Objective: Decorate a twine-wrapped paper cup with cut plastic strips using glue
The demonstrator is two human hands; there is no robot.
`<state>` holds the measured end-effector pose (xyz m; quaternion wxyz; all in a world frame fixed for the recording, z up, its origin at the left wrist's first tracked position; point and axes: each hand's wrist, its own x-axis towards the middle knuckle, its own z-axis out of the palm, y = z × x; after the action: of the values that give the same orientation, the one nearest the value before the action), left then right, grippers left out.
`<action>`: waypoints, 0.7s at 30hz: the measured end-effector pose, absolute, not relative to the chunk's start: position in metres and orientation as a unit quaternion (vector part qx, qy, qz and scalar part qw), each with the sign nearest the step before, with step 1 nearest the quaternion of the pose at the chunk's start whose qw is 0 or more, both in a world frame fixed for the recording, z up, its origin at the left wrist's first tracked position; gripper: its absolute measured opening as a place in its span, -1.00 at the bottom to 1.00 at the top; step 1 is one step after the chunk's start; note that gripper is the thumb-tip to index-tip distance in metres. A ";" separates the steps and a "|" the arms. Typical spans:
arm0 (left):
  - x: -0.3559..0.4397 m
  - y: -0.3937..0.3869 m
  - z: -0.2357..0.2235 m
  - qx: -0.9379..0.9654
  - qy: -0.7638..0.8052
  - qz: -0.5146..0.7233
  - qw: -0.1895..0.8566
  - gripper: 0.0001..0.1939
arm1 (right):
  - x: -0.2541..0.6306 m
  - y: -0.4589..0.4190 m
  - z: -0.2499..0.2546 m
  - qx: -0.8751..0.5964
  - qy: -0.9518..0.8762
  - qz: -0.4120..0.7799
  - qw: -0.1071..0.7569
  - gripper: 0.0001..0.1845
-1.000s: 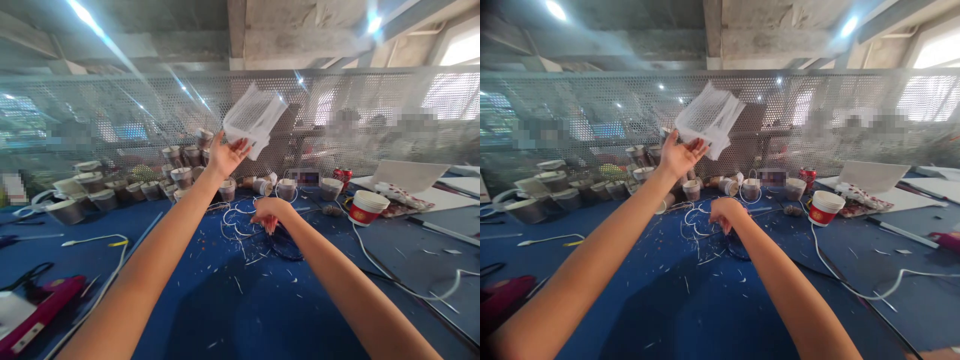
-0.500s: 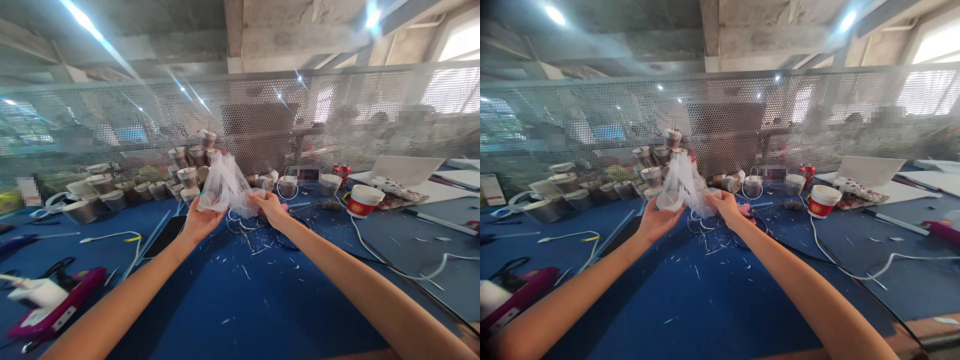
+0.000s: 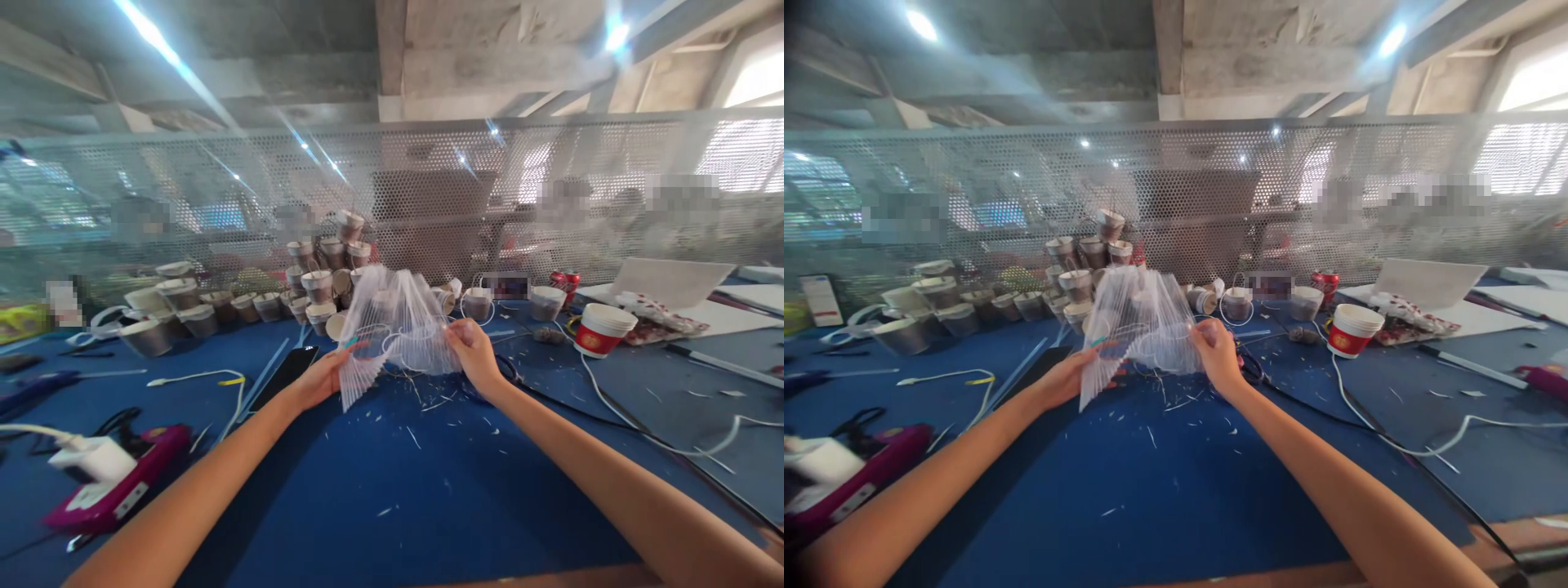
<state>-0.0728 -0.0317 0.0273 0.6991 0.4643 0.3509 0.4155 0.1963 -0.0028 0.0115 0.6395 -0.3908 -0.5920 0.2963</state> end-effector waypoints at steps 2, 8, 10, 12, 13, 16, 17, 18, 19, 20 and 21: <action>-0.075 -0.030 0.026 0.453 0.334 0.437 0.702 -0.61 | 0.199 -0.005 0.013 -0.389 -0.595 0.255 0.655 -0.79; -0.073 -0.024 0.020 0.433 0.309 0.471 0.703 -0.56 | 0.199 -0.015 0.018 -0.385 -0.628 0.191 0.649 -0.80; -0.071 -0.023 0.020 0.420 0.312 0.476 0.706 -0.53 | 0.196 -0.017 0.018 -0.359 -0.637 0.230 0.642 -0.74; -0.067 -0.025 0.021 0.409 0.309 0.478 0.713 -0.51 | 0.193 -0.018 0.018 -0.333 -0.629 0.301 0.635 -0.62; -0.064 -0.026 0.021 0.408 0.306 0.479 0.715 -0.51 | 0.192 -0.019 0.018 -0.324 -0.619 0.343 0.628 -0.57; -0.058 -0.030 0.021 0.413 0.311 0.482 0.708 -0.56 | 0.189 -0.020 0.019 -0.314 -0.589 0.482 0.567 -0.58; -0.056 -0.031 0.021 0.414 0.316 0.486 0.702 -0.58 | 0.189 -0.020 0.020 -0.310 -0.583 0.529 0.533 -0.59; -0.056 -0.031 0.020 0.413 0.321 0.494 0.694 -0.60 | 0.188 -0.021 0.020 -0.302 -0.578 0.573 0.496 -0.59; -0.056 -0.031 0.018 0.413 0.324 0.506 0.685 -0.63 | 0.188 -0.022 0.020 -0.291 -0.572 0.610 0.465 -0.58; -0.056 -0.030 0.017 0.411 0.326 0.519 0.675 -0.64 | 0.188 -0.023 0.020 -0.281 -0.564 0.637 0.444 -0.56; -0.057 -0.029 0.015 0.411 0.328 0.531 0.664 -0.66 | 0.188 -0.024 0.020 -0.274 -0.554 0.656 0.434 -0.55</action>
<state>-0.0573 -0.0290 0.0155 0.6643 0.4108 0.3279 0.5314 0.1877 -0.0242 0.0202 0.4338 -0.2736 -0.5543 0.6555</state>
